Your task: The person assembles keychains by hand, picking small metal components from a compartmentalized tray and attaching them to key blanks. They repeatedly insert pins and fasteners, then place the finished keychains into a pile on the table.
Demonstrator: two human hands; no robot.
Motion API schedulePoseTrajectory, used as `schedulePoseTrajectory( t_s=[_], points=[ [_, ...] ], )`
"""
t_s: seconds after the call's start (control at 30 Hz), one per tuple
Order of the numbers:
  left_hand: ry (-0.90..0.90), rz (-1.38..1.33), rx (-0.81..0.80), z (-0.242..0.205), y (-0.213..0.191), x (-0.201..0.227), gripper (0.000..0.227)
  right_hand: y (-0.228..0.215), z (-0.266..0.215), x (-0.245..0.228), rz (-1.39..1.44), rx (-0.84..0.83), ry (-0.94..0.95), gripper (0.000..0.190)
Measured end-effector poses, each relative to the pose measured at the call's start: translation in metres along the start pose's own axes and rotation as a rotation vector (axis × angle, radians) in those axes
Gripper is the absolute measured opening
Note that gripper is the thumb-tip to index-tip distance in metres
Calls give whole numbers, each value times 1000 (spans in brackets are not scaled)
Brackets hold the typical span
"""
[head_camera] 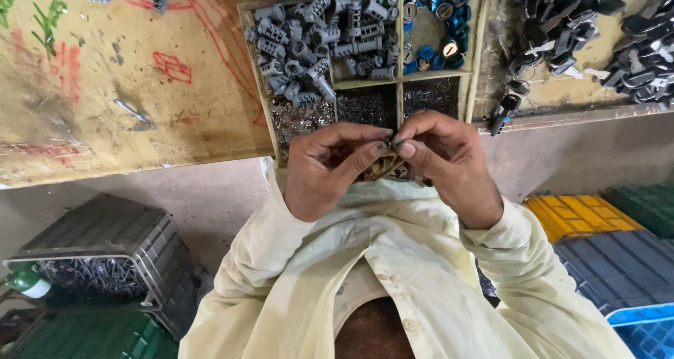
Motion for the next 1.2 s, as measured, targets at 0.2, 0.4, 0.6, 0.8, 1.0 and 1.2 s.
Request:
schedulePoseTrajectory(
  t_s=[0.2,0.4,0.6,0.8,1.0,1.2],
  points=[
    [-47,-92,8,0,0,-8,20,-2,-2,9,72,-1,25,8],
    [-14,-51,0,-1,1,-4,18,-4,-4,-1,-64,16,21,9],
    [7,289,14,-4,2,19,19,-3,-1,-11,-318,-19,-69,11],
    [6,550,58,-7,0,27,21,2,6,-49,-971,24,-433,19],
    [-68,155,-48,-5,2,14,18,3,8,-60,-1669,139,-569,16],
    [112,298,-19,-4,4,15,13,-9,4,-45,-1553,152,-580,11]
  ],
)
Point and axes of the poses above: each hand's wrist, its own z-axis towards the middle knuckle, its own y-axis out of the palm, x = y × z, the point moved 1 cm from there along z, towards the middle knuckle, and after that the axes turned 1 degree about -z, right-handed, at the moved point
